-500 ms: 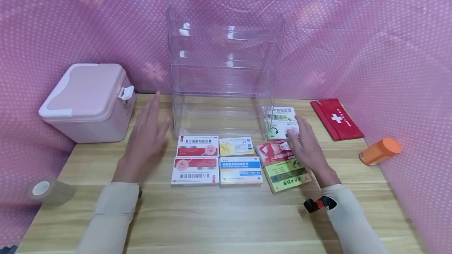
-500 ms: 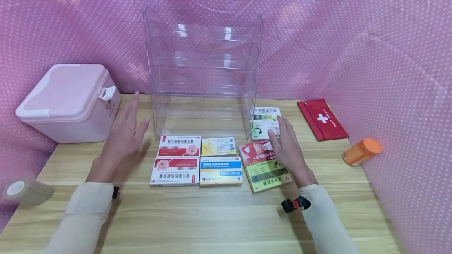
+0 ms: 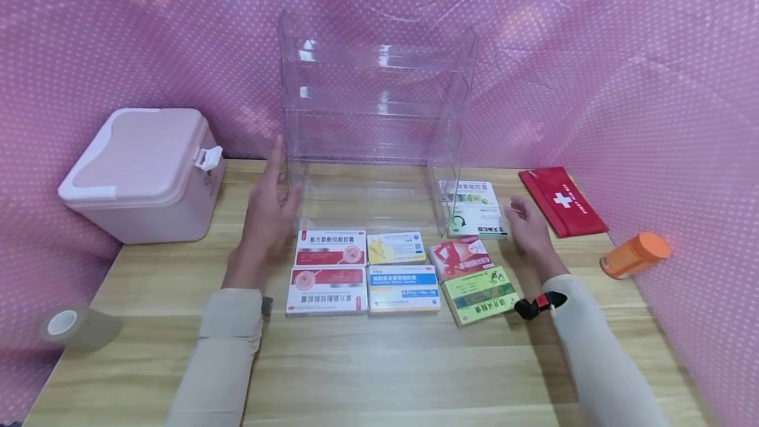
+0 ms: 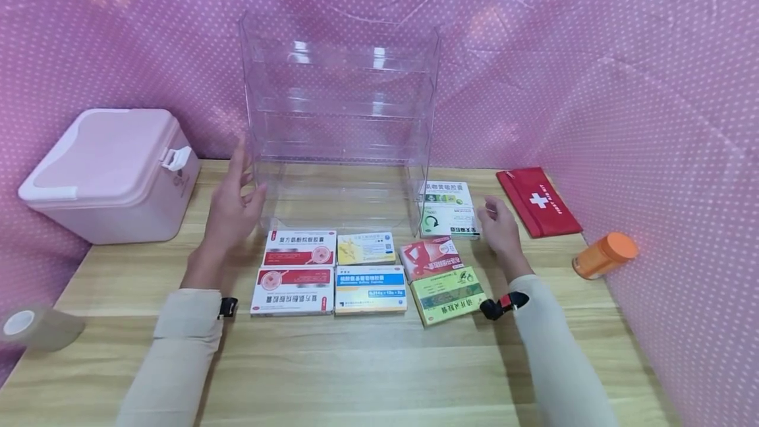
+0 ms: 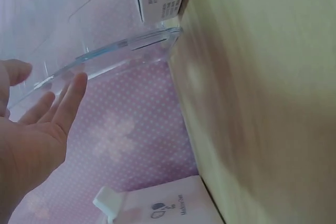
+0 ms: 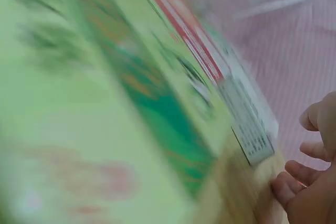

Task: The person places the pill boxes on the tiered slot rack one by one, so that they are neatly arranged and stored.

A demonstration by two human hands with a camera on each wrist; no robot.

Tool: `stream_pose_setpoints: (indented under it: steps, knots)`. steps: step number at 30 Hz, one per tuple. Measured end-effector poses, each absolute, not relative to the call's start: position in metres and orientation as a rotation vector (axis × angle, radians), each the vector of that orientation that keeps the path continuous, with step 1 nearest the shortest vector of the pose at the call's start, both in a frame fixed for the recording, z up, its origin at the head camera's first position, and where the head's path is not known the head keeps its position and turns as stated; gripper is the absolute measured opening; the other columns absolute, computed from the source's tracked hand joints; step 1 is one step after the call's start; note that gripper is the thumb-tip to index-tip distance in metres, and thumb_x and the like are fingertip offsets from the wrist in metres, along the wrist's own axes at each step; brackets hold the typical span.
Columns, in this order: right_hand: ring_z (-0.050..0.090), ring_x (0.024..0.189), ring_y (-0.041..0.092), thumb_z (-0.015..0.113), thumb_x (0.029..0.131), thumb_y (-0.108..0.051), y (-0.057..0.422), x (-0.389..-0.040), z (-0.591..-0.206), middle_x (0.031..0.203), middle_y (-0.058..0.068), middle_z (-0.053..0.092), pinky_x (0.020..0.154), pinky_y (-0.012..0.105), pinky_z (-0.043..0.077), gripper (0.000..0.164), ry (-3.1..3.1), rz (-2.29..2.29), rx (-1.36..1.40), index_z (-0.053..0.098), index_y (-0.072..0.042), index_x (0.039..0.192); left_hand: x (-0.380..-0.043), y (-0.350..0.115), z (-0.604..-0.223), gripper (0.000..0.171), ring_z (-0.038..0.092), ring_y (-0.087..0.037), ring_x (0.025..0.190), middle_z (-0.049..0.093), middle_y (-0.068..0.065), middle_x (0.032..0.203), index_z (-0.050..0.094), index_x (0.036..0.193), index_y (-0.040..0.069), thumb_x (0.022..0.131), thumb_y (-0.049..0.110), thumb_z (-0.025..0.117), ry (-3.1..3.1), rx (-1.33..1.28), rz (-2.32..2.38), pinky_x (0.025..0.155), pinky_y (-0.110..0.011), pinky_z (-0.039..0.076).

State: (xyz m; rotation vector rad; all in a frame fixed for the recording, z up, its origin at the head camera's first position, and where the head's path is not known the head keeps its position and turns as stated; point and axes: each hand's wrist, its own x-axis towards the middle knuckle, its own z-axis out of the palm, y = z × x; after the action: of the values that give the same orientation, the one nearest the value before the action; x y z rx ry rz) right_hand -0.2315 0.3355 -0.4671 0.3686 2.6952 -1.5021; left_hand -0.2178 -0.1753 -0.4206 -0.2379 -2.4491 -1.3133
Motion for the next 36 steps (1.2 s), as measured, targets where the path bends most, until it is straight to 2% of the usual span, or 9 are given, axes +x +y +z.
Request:
stream_pose_setpoints:
  steps: [5, 9, 12, 15, 18, 21, 27, 30, 36]
  knots:
    - [0.027, 0.164, 0.043, 0.048, 0.114, -0.040, 0.343, -0.256, -0.471, 0.177, 0.020, 0.028, 0.136, 0.063, 0.029, 0.072, 2.616, -1.427, 0.427, 0.018, -0.014, 0.174, -0.215, -0.175, -0.424, 0.093, 0.053, -0.042, 0.149, 0.034, -0.002, 0.177, 0.009, 0.167, 0.059, 0.109, 0.004, 0.056, -2.482, -0.178, -1.325, 0.116, -0.058, 0.056]
    - [0.028, 0.163, 0.042, 0.053, 0.113, -0.043, 0.341, -0.272, -0.472, 0.178, 0.021, 0.023, 0.136, 0.060, 0.031, 0.081, 2.566, -1.455, 0.371, 0.009, -0.015, 0.175, -0.213, -0.175, -0.426, 0.091, 0.053, -0.041, 0.150, 0.034, -0.003, 0.176, 0.011, 0.167, 0.059, 0.109, 0.003, 0.053, -2.497, -0.167, -1.324, 0.116, -0.057, 0.056]
    - [0.039, 0.157, 0.041, 0.055, 0.111, -0.047, 0.338, -0.280, -0.471, 0.180, 0.019, 0.020, 0.130, 0.054, 0.044, 0.086, 2.524, -1.486, 0.322, 0.006, -0.019, 0.175, -0.213, -0.174, -0.426, 0.090, 0.053, -0.041, 0.150, 0.035, -0.004, 0.176, 0.011, 0.167, 0.058, 0.109, 0.003, 0.053, -2.495, -0.167, -1.317, 0.117, -0.057, 0.055]
    - [0.052, 0.148, 0.041, 0.057, 0.108, -0.053, 0.338, -0.285, -0.469, 0.181, 0.016, 0.019, 0.113, 0.041, 0.061, 0.090, 2.514, -1.441, 0.297, 0.004, -0.026, 0.176, -0.213, -0.175, -0.427, 0.090, 0.053, -0.041, 0.149, 0.035, -0.005, 0.176, 0.010, 0.168, 0.058, 0.110, 0.004, 0.053, -2.497, -0.168, -1.303, 0.120, -0.057, 0.054]
    - [0.059, 0.139, 0.041, 0.057, 0.107, -0.054, 0.338, -0.288, -0.467, 0.181, 0.015, 0.020, 0.094, 0.029, 0.067, 0.089, 2.498, -1.410, 0.287, 0.005, -0.030, 0.175, -0.213, -0.176, -0.428, 0.090, 0.055, -0.041, 0.148, 0.037, -0.007, 0.175, 0.010, 0.168, 0.057, 0.109, 0.004, 0.054, -2.501, -0.175, -1.291, 0.120, -0.056, 0.053]
    - [0.064, 0.131, 0.038, 0.056, 0.110, -0.048, 0.337, -0.291, -0.469, 0.178, 0.021, 0.024, 0.084, 0.022, 0.068, 0.085, 2.507, -1.376, 0.249, 0.008, -0.027, 0.176, -0.213, -0.176, -0.429, 0.092, 0.057, -0.042, 0.145, 0.040, -0.011, 0.173, 0.011, 0.168, 0.056, 0.108, 0.002, 0.055, -2.500, -0.187, -1.290, 0.119, -0.056, 0.055]
    - [0.071, 0.116, 0.031, 0.055, 0.112, -0.039, 0.332, -0.296, -0.472, 0.168, 0.025, 0.038, 0.080, 0.026, 0.069, 0.073, 2.545, -1.322, 0.253, 0.020, -0.025, 0.174, -0.213, -0.175, -0.429, 0.092, 0.057, -0.042, 0.145, 0.041, -0.014, 0.172, 0.010, 0.168, 0.057, 0.108, 0.003, 0.055, -2.508, -0.194, -1.293, 0.119, -0.056, 0.055]
    - [0.071, 0.118, 0.034, 0.056, 0.112, -0.037, 0.330, -0.297, -0.472, 0.166, 0.025, 0.041, 0.080, 0.028, 0.070, 0.071, 2.553, -1.335, 0.255, 0.023, -0.023, 0.173, -0.214, -0.175, -0.429, 0.091, 0.056, -0.042, 0.146, 0.038, -0.010, 0.174, 0.010, 0.169, 0.055, 0.109, 0.004, 0.054, -2.512, -0.181, -1.290, 0.121, -0.057, 0.053]
    - [0.066, 0.127, 0.040, 0.060, 0.110, -0.035, 0.329, -0.297, -0.472, 0.164, 0.025, 0.043, 0.080, 0.023, 0.068, 0.071, 2.566, -1.390, 0.286, 0.027, -0.018, 0.171, -0.214, -0.176, -0.428, 0.089, 0.056, -0.042, 0.146, 0.036, -0.008, 0.176, 0.012, 0.171, 0.050, 0.109, 0.003, 0.054, -2.513, -0.168, -1.286, 0.120, -0.057, 0.053]
